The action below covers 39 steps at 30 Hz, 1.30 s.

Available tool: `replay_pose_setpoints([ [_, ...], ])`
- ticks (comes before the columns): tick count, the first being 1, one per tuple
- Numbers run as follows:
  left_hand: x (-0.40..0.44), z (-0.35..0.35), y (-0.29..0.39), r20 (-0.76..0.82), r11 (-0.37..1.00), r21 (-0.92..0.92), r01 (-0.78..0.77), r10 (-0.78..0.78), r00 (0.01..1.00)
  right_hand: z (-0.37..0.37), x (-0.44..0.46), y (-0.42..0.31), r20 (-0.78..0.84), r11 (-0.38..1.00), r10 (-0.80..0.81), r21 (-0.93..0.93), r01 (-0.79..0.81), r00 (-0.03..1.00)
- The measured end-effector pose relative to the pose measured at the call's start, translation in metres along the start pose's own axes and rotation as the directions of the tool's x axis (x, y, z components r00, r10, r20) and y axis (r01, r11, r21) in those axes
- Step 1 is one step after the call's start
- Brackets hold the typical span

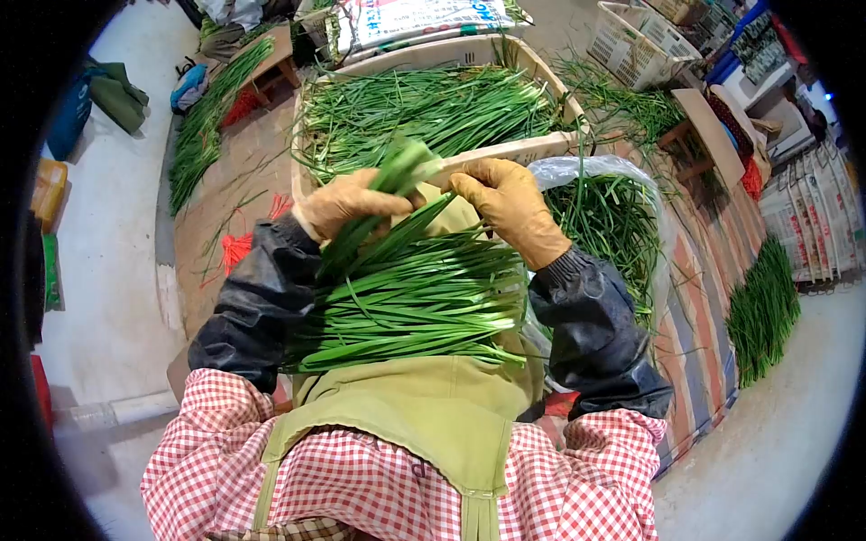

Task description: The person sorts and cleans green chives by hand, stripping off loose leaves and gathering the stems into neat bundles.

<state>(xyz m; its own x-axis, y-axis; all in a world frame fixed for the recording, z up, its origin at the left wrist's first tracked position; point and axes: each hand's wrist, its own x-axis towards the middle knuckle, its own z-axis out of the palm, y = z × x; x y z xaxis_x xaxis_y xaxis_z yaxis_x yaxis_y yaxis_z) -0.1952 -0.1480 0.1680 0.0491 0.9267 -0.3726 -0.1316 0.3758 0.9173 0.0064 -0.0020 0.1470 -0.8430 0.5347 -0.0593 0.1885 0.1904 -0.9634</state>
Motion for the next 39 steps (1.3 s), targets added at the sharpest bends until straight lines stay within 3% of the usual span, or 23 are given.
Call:
replay_pose_setpoints([
  [2, 0.005, 0.019, 0.002, 0.023, 0.994, 0.023, -0.11, 0.11, 0.994, 0.005, 0.004, 0.003, -0.076, 0.948, -0.021, 0.316, 0.044, 0.997],
  [4, 0.013, 0.013, -0.005, 0.058, 0.994, 0.029, -0.107, 0.105, 0.993, -0.003, 0.004, 0.003, -0.225, 0.861, 0.072, 0.506, 0.053, 0.972],
  [6, 0.015, 0.007, -0.012, 0.026, 0.994, -0.043, -0.097, 0.098, 0.995, -0.025, 0.012, 0.011, -0.368, 0.902, -0.005, 0.4, 0.163, 0.93],
  [8, 0.016, 0.003, -0.014, -0.004, 0.992, -0.081, -0.098, 0.098, 0.995, -0.028, 0.003, 0.007, -0.413, 0.979, -0.131, 0.088, 0.183, 0.901],
  [10, 0.018, -0.001, -0.018, -0.014, 0.995, -0.058, -0.083, 0.082, 0.997, -0.01, 0.001, 0.002, -0.234, 0.938, -0.345, -0.109, 0.328, 0.909],
  [12, 0.017, 0.003, -0.016, -0.017, 0.997, -0.045, -0.068, 0.067, 0.998, 0.001, 0.0, 0.003, 0.033, 0.812, -0.489, -0.35, 0.468, 0.872],
  [14, 0.019, 0.006, -0.017, -0.007, 0.995, -0.021, -0.095, 0.095, 0.995, 0.016, 0.006, 0.017, -0.029, 0.968, -0.237, -0.096, 0.233, 0.971],
  [15, 0.014, 0.012, -0.012, -0.024, 0.992, 0.029, -0.123, 0.123, 0.992, 0.016, 0.007, 0.011, -0.043, 0.979, -0.183, -0.102, 0.178, 0.982],
  [16, 0.014, 0.012, -0.013, -0.021, 0.993, 0.026, -0.116, 0.117, 0.993, 0.019, 0.006, 0.005, -0.034, 0.989, -0.079, 0.119, 0.083, 0.996],
  [19, 0.014, 0.009, -0.014, -0.06, 0.99, 0.098, -0.106, 0.112, 0.992, 0.03, 0.014, 0.016, -0.081, 0.966, -0.074, 0.241, 0.092, 0.994],
  [21, 0.015, 0.006, -0.012, -0.05, 0.991, 0.097, -0.09, 0.095, 0.994, 0.028, 0.015, 0.015, -0.089, 0.852, 0.017, 0.523, 0.032, 0.996],
  [22, 0.016, 0.006, -0.012, -0.047, 0.993, 0.094, -0.076, 0.08, 0.996, 0.023, 0.015, 0.014, -0.093, 0.853, 0.02, 0.521, 0.032, 0.995],
  [24, 0.014, 0.004, -0.012, -0.028, 0.995, 0.059, -0.075, 0.076, 0.997, 0.004, 0.021, 0.014, -0.268, 0.801, 0.088, 0.592, 0.092, 0.959],
  [25, 0.013, 0.003, -0.012, -0.01, 0.997, 0.027, -0.073, 0.073, 0.997, -0.016, 0.028, 0.027, -0.33, 0.832, 0.017, 0.528, 0.17, 0.944],
  [26, 0.013, 0.004, -0.013, 0.007, 0.998, -0.007, -0.07, 0.07, 0.998, -0.036, 0.029, 0.036, -0.349, 0.961, -0.038, 0.244, 0.129, 0.936],
  [27, 0.014, 0.01, -0.017, -0.02, 0.974, -0.153, -0.168, 0.167, 0.986, -0.049, 0.025, 0.043, -0.383, 0.978, -0.143, -0.197, 0.07, 0.913],
  [28, 0.015, 0.007, -0.019, -0.02, 0.973, -0.155, -0.173, 0.172, 0.985, -0.057, 0.022, 0.047, -0.367, 0.801, -0.254, -0.599, -0.018, 0.895],
  [29, 0.015, 0.001, -0.021, -0.005, 0.968, -0.209, -0.136, 0.138, 0.99, -0.057, 0.016, 0.055, -0.302, 0.891, -0.16, -0.454, 0.006, 0.94],
  [31, 0.02, -0.009, -0.023, 0.023, 0.96, -0.264, -0.097, 0.107, 0.994, -0.044, 0.001, 0.054, -0.04, 0.966, 0.087, -0.243, -0.094, 0.995],
  [32, 0.019, -0.014, -0.023, 0.025, 0.959, -0.265, -0.097, 0.107, 0.994, -0.038, -0.005, 0.054, 0.121, 0.975, 0.16, -0.176, -0.137, 0.98],
  [33, 0.015, -0.017, -0.017, 0.04, 0.959, -0.273, -0.075, 0.09, 0.995, -0.035, -0.009, 0.041, 0.224, 0.952, 0.301, -0.118, -0.281, 0.927],
  [36, 0.013, -0.023, -0.009, 0.037, 0.972, -0.231, -0.054, 0.064, 0.997, -0.029, -0.005, 0.039, 0.119, 0.985, 0.162, 0.033, -0.166, 0.98],
  [39, 0.012, -0.022, 0.002, 0.077, 0.98, -0.154, -0.123, 0.136, 0.988, -0.023, -0.003, 0.009, 0.094, 0.991, 0.004, 0.131, -0.017, 0.996],
])
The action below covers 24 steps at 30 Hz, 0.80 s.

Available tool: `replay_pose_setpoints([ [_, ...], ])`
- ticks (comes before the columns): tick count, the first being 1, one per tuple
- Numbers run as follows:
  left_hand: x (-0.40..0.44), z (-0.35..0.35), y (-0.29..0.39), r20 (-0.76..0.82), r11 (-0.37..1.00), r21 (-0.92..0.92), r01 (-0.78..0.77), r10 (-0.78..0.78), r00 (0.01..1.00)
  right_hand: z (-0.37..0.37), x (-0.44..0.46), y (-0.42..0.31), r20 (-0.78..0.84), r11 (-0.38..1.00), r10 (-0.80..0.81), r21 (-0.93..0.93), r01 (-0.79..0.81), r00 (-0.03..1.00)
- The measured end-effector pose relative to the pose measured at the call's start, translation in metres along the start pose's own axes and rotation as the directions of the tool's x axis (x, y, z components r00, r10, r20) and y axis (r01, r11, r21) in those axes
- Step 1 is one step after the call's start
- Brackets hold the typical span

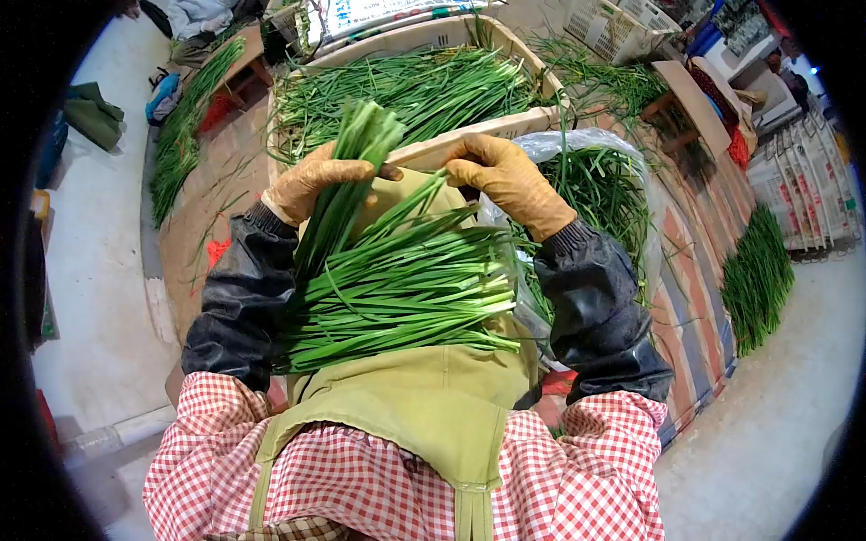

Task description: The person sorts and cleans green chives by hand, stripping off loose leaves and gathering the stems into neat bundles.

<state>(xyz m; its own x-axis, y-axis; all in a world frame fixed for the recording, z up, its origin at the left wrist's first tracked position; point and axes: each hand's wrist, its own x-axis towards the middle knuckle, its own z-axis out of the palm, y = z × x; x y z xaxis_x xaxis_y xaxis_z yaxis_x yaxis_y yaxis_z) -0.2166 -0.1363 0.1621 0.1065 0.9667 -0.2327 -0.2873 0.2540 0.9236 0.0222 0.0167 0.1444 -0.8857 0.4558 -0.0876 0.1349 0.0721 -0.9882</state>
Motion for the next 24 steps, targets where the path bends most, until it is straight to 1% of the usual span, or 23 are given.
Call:
replay_pose_setpoints([
  [1, 0.0, 0.005, -0.002, -0.019, 0.998, 0.055, -0.014, 0.015, 1.0, 0.003, 0.003, -0.005, 0.009, 0.999, -0.028, 0.038, 0.027, 1.0],
  [3, 0.0, 0.02, -0.003, 0.03, 1.0, 0.028, -0.002, 0.001, 1.0, 0.012, 0.011, -0.017, 0.02, 0.997, -0.061, 0.041, 0.06, 0.998],
  [4, -0.003, 0.029, -0.001, 0.034, 0.992, 0.012, 0.123, -0.124, 0.992, 0.015, 0.013, -0.02, 0.03, 0.995, -0.093, 0.046, 0.092, 0.995],
  [5, -0.006, 0.04, 0.002, 0.007, 0.996, -0.012, 0.084, -0.084, 0.996, 0.014, 0.015, -0.021, 0.032, 0.995, -0.094, 0.045, 0.093, 0.995],
  [7, 0.008, 0.02, -0.013, 0.051, 0.997, -0.027, 0.076, -0.074, 0.996, 0.014, 0.018, -0.02, -0.022, 0.997, -0.063, 0.04, 0.064, 0.998],
  [8, 0.008, 0.013, -0.019, 0.051, 0.997, -0.027, 0.076, -0.074, 0.996, 0.008, 0.015, -0.02, -0.051, 0.996, -0.085, -0.022, 0.084, 0.995],
  [9, 0.006, 0.011, -0.019, 0.024, 0.994, -0.056, 0.093, -0.091, 0.996, 0.001, 0.01, -0.01, -0.05, 0.996, -0.085, -0.022, 0.084, 0.995],
  [11, 0.005, 0.006, -0.019, -0.018, 0.992, -0.084, 0.094, -0.095, 0.995, -0.008, 0.001, 0.012, 0.06, 0.987, 0.058, -0.151, -0.049, 0.996],
  [12, 0.006, 0.005, -0.021, -0.031, 0.992, -0.092, 0.09, -0.093, 0.995, -0.003, -0.011, -0.001, 0.125, 0.964, 0.059, -0.267, -0.024, 0.99],
  [13, 0.007, 0.004, -0.024, -0.04, 0.991, -0.098, 0.09, -0.095, 0.995, 0.0, -0.017, 0.006, 0.179, 0.938, 0.061, -0.347, 0.005, 0.982],
  [15, 0.01, 0.004, -0.028, -0.033, 0.99, -0.114, 0.082, -0.086, 0.996, 0.012, -0.019, 0.027, 0.211, 0.967, 0.032, -0.252, 0.023, 0.977],
  [16, 0.011, 0.006, -0.03, -0.023, 0.986, -0.153, 0.068, -0.072, 0.997, 0.016, -0.02, 0.033, 0.138, 0.979, 0.127, -0.177, -0.102, 0.982],
  [17, 0.012, 0.007, -0.032, -0.012, 0.98, -0.194, 0.054, -0.057, 0.998, 0.014, -0.02, 0.035, 0.136, 0.978, 0.131, -0.178, -0.106, 0.982],
  [19, 0.016, 0.008, -0.042, -0.03, 0.979, -0.194, 0.064, -0.071, 0.997, 0.013, -0.02, 0.033, 0.102, 0.993, 0.113, 0.021, -0.116, 0.988],
  [20, 0.017, 0.009, -0.048, -0.016, 0.974, -0.225, 0.034, -0.039, 0.999, 0.014, -0.02, 0.037, 0.028, 0.982, 0.149, 0.116, -0.152, 0.988],
  [21, 0.019, 0.013, -0.053, -0.002, 0.966, -0.259, 0.004, -0.005, 1.0, 0.013, -0.018, 0.042, 0.015, 0.948, 0.125, 0.293, -0.123, 0.992],
  [23, 0.021, 0.019, -0.061, 0.029, 0.96, -0.278, -0.01, 0.018, 0.999, 0.007, -0.018, 0.049, -0.046, 0.916, 0.186, 0.368, -0.157, 0.981],
  [24, 0.017, 0.026, -0.056, 0.04, 0.969, -0.248, -0.003, 0.014, 0.999, 0.006, -0.017, 0.051, -0.099, 0.857, 0.228, 0.492, -0.152, 0.969],
])
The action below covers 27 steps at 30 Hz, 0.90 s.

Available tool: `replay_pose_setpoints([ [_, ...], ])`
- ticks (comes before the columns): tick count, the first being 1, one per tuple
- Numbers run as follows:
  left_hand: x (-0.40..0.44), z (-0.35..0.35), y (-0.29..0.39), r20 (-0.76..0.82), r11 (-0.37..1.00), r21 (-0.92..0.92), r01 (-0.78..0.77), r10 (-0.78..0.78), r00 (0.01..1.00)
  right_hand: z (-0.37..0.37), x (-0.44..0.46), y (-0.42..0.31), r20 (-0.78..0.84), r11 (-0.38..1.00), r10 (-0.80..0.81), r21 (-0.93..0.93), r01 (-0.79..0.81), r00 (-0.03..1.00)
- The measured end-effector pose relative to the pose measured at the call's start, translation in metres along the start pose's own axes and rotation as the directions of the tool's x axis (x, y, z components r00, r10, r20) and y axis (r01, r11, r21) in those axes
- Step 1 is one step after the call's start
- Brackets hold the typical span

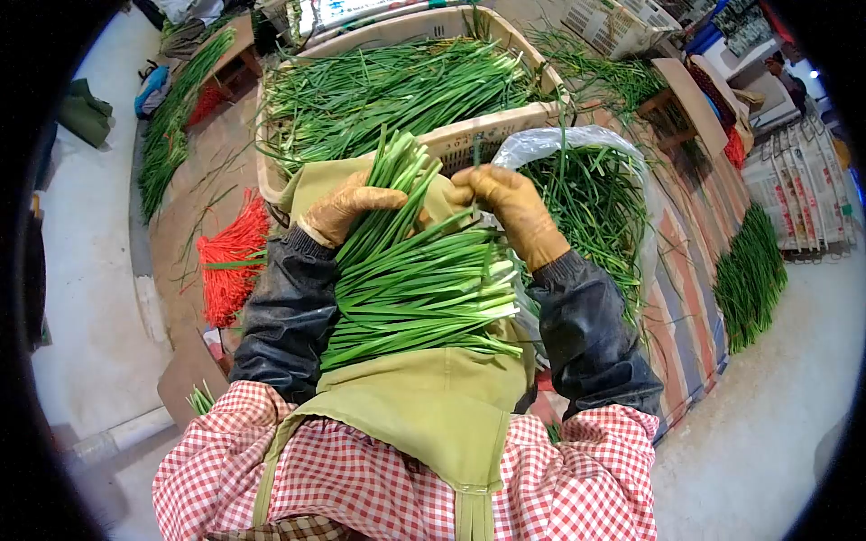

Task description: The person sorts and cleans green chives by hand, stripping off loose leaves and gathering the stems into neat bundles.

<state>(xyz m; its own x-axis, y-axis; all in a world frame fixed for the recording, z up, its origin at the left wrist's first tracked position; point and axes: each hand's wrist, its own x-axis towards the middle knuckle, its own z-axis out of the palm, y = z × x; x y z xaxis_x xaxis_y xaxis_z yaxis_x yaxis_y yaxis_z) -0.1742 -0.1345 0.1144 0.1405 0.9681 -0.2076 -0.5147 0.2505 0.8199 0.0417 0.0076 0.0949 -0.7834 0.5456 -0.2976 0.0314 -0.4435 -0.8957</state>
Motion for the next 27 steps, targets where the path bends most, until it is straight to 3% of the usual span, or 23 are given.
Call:
replay_pose_setpoints([
  [1, -0.001, 0.004, 0.002, 0.007, 0.999, 0.032, 0.006, -0.007, 1.0, -0.002, 0.0, -0.002, -0.05, 0.991, -0.054, 0.117, 0.06, 0.997],
  [4, 0.0, 0.0, 0.001, 0.022, 0.999, 0.035, 0.009, -0.01, 1.0, -0.021, 0.005, -0.002, -0.228, 0.972, -0.134, 0.158, 0.172, 0.964],
  [8, -0.003, -0.006, 0.001, 0.01, 0.998, 0.046, 0.043, -0.043, 0.999, -0.085, 0.027, 0.001, -0.509, 0.887, -0.096, 0.346, 0.305, 0.855],
  [13, -0.002, -0.008, 0.007, 0.034, 0.999, 0.028, 0.033, -0.034, 0.999, -0.073, 0.01, -0.017, -0.424, 0.799, -0.12, 0.495, 0.341, 0.898],
  [15, -0.004, -0.01, 0.02, -0.082, 1.0, -0.003, -0.009, 0.009, 0.997, -0.068, 0.009, -0.025, -0.309, 0.76, -0.19, 0.555, 0.339, 0.932],
  [17, -0.002, -0.018, 0.046, 0.008, 0.991, 0.102, -0.085, 0.084, 0.996, -0.048, 0.011, -0.039, -0.297, 0.762, -0.227, 0.538, 0.359, 0.927],
  [19, 0.001, -0.012, 0.075, 0.05, 0.924, 0.356, -0.14, 0.13, 0.99, -0.024, 0.016, -0.054, -0.145, 0.768, -0.318, 0.54, 0.344, 0.937],
  [20, 0.001, 0.003, 0.082, 0.053, 0.959, 0.255, -0.126, 0.116, 0.992, -0.011, 0.019, -0.06, -0.148, 0.789, -0.328, 0.499, 0.357, 0.933],
  [22, 0.006, 0.033, 0.088, 0.058, 0.961, 0.242, -0.136, 0.125, 0.99, 0.019, 0.027, -0.073, -0.104, 0.81, -0.367, 0.452, 0.373, 0.924],
  [23, 0.008, 0.05, 0.083, 0.032, 0.966, 0.195, -0.17, 0.167, 0.985, 0.041, 0.025, -0.082, -0.189, 0.796, -0.377, 0.435, 0.422, 0.907],
  [24, 0.016, 0.048, 0.076, 0.075, 0.925, 0.326, -0.196, 0.182, 0.981, 0.052, 0.027, -0.086, -0.211, 0.808, -0.389, 0.39, 0.442, 0.897],
  [25, 0.011, 0.063, 0.077, 0.008, 0.911, 0.403, -0.091, 0.096, 0.995, 0.06, 0.03, -0.09, -0.233, 0.819, -0.4, 0.343, 0.46, 0.886],
  [27, 0.025, 0.063, 0.049, 0.002, 0.816, 0.522, -0.246, 0.287, 0.958, 0.075, 0.036, -0.089, -0.198, 0.76, -0.418, 0.458, 0.461, 0.886],
])
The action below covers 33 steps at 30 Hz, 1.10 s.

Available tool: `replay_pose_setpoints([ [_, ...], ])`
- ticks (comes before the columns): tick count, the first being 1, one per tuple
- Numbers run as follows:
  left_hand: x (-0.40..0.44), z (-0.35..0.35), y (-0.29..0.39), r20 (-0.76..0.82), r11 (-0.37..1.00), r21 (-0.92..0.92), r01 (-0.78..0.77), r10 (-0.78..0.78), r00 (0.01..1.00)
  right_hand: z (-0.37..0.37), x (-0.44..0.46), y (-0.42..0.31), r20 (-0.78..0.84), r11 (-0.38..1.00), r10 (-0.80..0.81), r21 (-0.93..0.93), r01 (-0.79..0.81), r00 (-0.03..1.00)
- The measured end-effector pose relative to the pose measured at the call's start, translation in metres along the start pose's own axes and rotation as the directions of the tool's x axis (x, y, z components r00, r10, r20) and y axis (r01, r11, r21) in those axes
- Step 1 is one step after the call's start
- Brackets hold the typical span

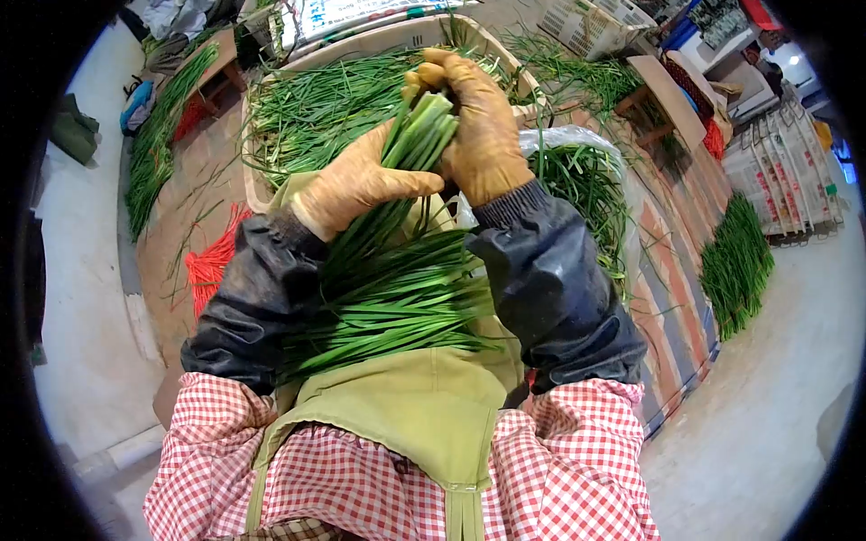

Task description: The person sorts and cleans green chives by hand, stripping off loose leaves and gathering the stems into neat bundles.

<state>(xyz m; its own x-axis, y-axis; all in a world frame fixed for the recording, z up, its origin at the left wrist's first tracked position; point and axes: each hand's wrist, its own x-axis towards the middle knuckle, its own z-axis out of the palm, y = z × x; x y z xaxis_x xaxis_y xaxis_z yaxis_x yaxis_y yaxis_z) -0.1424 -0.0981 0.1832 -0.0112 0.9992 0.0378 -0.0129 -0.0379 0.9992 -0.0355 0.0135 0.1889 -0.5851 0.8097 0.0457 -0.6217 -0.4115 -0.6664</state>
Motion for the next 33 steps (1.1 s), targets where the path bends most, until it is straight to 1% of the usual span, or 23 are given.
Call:
replay_pose_setpoints([
  [2, -0.002, 0.0, -0.009, -0.057, 0.996, -0.023, 0.082, -0.083, 0.995, -0.005, 0.001, 0.0, 0.007, 1.0, 0.024, -0.006, -0.024, 1.0],
  [5, -0.007, -0.01, -0.004, 0.001, 0.975, -0.185, 0.121, -0.123, 0.992, -0.042, 0.019, -0.035, -0.028, 0.977, -0.173, -0.128, 0.168, 0.985],
  [6, -0.011, -0.014, 0.003, 0.018, 0.979, -0.168, 0.12, -0.118, 0.993, -0.073, 0.029, -0.047, -0.001, 0.943, -0.238, -0.24, 0.231, 0.971],
  [7, -0.014, -0.02, 0.002, 0.019, 0.97, -0.216, 0.107, -0.106, 0.994, -0.091, 0.026, -0.057, -0.029, 0.808, -0.232, -0.563, 0.175, 0.972],
  [8, -0.015, -0.025, 0.001, 0.02, 0.96, -0.263, 0.093, -0.09, 0.996, -0.101, 0.022, -0.063, -0.056, 0.573, -0.238, -0.814, 0.094, 0.97],
  [10, -0.015, -0.031, 0.004, 0.032, 0.963, -0.247, 0.106, -0.101, 0.994, -0.112, 0.002, -0.057, -0.069, 0.117, -0.138, -0.992, -0.053, 0.988],
  [12, -0.013, -0.033, 0.004, 0.043, 0.963, -0.236, 0.127, -0.12, 0.992, -0.104, -0.027, -0.041, 0.047, 0.272, 0.185, -0.962, -0.006, 0.982],
  [13, -0.011, -0.033, 0.0, 0.074, 0.951, -0.266, 0.156, -0.141, 0.987, -0.086, -0.039, -0.036, 0.012, 0.274, 0.363, -0.957, -0.094, 0.932],
  [14, -0.009, -0.033, -0.003, 0.107, 0.938, -0.292, 0.186, -0.161, 0.981, -0.088, -0.046, -0.022, 0.078, 0.293, 0.416, -0.955, -0.053, 0.906],
  [16, -0.009, -0.03, -0.004, 0.092, 0.942, -0.259, 0.216, -0.198, 0.976, -0.096, -0.058, 0.01, 0.286, 0.384, 0.428, -0.916, 0.114, 0.857],
  [18, -0.008, -0.028, -0.005, 0.109, 0.948, -0.27, 0.171, -0.146, 0.983, -0.089, -0.063, 0.021, 0.189, 0.337, 0.468, -0.941, 0.024, 0.863],
  [22, -0.012, -0.036, 0.001, 0.081, 0.948, -0.241, 0.206, -0.192, 0.978, -0.088, -0.056, -0.006, 0.03, 0.384, 0.183, -0.922, -0.043, 0.983],
  [23, -0.012, -0.037, -0.001, 0.063, 0.941, -0.288, 0.176, -0.164, 0.984, -0.102, -0.048, -0.015, -0.105, 0.418, 0.092, -0.899, -0.134, 0.99],
  [24, -0.012, -0.039, 0.0, 0.061, 0.943, -0.284, 0.172, -0.162, 0.985, -0.116, -0.041, -0.033, -0.14, 0.235, -0.024, -0.963, -0.131, 0.99],
  [25, -0.013, -0.041, 0.001, 0.078, 0.944, -0.274, 0.184, -0.169, 0.983, -0.136, -0.036, -0.046, -0.081, -0.108, -0.249, -0.988, -0.111, 0.965],
  [26, -0.013, -0.042, 0.001, 0.097, 0.944, -0.265, 0.199, -0.179, 0.979, -0.141, -0.033, -0.065, 0.054, -0.602, -0.315, -0.784, -0.155, 0.947],
  [27, -0.012, -0.038, 0.001, 0.12, 0.939, -0.299, 0.172, -0.142, 0.983, -0.12, -0.043, -0.077, 0.129, -0.742, -0.363, -0.638, -0.203, 0.923],
  [28, -0.011, -0.036, 0.0, 0.129, 0.934, -0.304, 0.186, -0.153, 0.98, -0.12, -0.041, -0.083, 0.112, -0.668, -0.313, -0.732, -0.135, 0.943],
  [29, -0.009, -0.033, -0.002, 0.185, 0.937, -0.28, 0.207, -0.158, 0.97, -0.13, -0.038, -0.079, 0.279, -0.518, -0.275, -0.849, 0.103, 0.92],
  [30, -0.007, -0.028, -0.005, 0.244, 0.938, -0.259, 0.232, -0.169, 0.955, -0.109, -0.042, -0.065, 0.264, -0.13, -0.24, -0.962, 0.239, 0.934],
  [31, -0.006, -0.023, -0.006, 0.281, 0.937, -0.236, 0.257, -0.188, 0.941, -0.091, -0.045, -0.05, 0.156, 0.255, -0.111, -0.95, 0.179, 0.982],
  [32, -0.004, -0.019, -0.006, 0.336, 0.943, -0.197, 0.267, -0.191, 0.922, -0.049, -0.063, -0.053, 0.062, 0.533, 0.157, -0.846, -0.031, 0.986],
  [33, -0.006, -0.013, -0.002, 0.306, 0.935, -0.189, 0.301, -0.235, 0.923, -0.047, -0.06, -0.045, 0.059, 0.532, 0.261, -0.842, -0.093, 0.963],
])
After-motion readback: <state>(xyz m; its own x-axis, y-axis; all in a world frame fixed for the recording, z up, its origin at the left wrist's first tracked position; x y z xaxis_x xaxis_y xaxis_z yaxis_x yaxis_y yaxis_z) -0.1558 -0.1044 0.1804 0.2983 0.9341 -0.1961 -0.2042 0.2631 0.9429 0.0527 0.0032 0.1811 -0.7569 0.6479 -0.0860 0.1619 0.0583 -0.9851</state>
